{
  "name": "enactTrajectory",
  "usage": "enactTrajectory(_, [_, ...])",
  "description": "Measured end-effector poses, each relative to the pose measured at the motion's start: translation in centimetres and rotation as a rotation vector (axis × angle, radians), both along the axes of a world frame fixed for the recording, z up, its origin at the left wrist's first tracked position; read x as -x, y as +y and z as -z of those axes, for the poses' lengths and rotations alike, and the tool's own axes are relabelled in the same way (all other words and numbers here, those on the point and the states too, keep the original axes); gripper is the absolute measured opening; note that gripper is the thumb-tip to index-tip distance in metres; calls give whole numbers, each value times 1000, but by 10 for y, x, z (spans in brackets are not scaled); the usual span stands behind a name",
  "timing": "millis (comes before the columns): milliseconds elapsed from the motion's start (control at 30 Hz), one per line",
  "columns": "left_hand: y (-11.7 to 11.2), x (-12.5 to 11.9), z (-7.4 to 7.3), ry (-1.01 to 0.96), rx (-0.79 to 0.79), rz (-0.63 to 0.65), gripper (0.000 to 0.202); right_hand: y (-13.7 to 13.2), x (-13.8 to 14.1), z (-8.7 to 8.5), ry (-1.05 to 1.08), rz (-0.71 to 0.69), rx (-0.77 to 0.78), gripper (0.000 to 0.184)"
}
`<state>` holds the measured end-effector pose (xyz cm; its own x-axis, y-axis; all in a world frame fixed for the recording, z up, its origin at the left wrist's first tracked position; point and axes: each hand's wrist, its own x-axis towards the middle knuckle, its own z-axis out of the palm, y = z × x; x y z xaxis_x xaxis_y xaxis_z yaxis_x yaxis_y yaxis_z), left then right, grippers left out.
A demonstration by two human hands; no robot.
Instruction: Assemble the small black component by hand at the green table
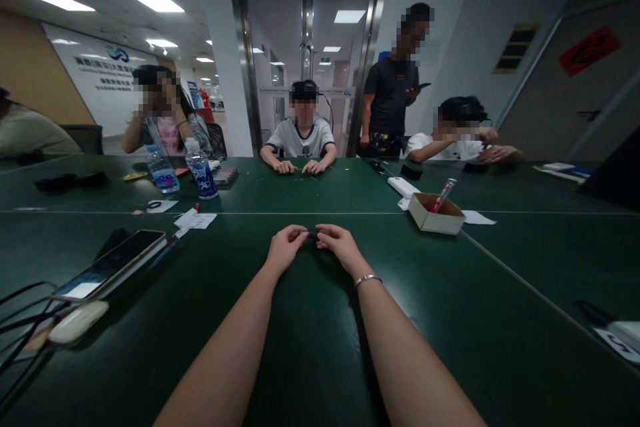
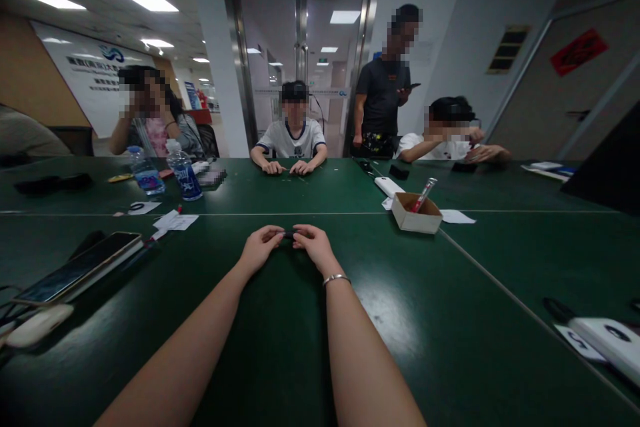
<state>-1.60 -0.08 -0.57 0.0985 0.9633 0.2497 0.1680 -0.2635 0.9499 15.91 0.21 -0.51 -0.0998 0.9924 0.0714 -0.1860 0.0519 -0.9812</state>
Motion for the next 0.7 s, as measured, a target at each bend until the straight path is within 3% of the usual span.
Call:
enactTrajectory(367, [-1,-2,-3,42,-3,5,27,-4,-1,-4,37,-23,11,25])
enactTrajectory(700, [3,-1,4,85,20,9,35,-3,-3,-1,14,-17,-13,30])
